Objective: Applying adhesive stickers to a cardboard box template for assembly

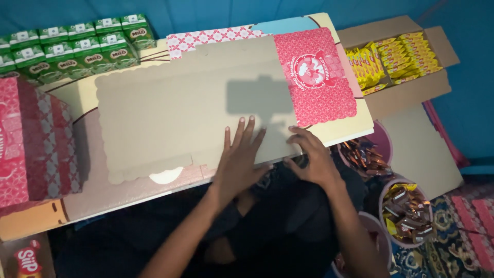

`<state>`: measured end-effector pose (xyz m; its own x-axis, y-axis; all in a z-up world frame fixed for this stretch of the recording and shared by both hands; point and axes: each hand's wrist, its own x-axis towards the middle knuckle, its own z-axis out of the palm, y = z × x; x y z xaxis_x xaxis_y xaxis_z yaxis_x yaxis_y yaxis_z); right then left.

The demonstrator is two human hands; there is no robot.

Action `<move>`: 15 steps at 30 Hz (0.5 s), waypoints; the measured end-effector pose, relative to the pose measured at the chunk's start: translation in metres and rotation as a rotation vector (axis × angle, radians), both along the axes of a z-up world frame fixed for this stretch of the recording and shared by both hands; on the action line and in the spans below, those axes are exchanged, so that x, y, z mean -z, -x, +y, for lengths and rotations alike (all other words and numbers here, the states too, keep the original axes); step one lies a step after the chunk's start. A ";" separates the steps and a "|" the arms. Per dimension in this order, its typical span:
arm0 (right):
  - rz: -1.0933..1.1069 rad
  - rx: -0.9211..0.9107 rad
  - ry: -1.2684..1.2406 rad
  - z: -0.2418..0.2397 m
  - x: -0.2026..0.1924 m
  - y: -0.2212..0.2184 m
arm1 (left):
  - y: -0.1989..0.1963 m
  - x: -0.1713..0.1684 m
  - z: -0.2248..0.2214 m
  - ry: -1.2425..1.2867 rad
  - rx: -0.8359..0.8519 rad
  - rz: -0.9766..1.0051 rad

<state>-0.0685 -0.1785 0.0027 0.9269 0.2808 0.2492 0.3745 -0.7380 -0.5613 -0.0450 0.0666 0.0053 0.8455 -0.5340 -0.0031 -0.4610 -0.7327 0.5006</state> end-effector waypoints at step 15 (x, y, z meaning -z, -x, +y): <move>-0.179 -0.035 0.189 0.025 -0.021 0.001 | 0.022 0.005 0.080 0.049 -0.095 -0.207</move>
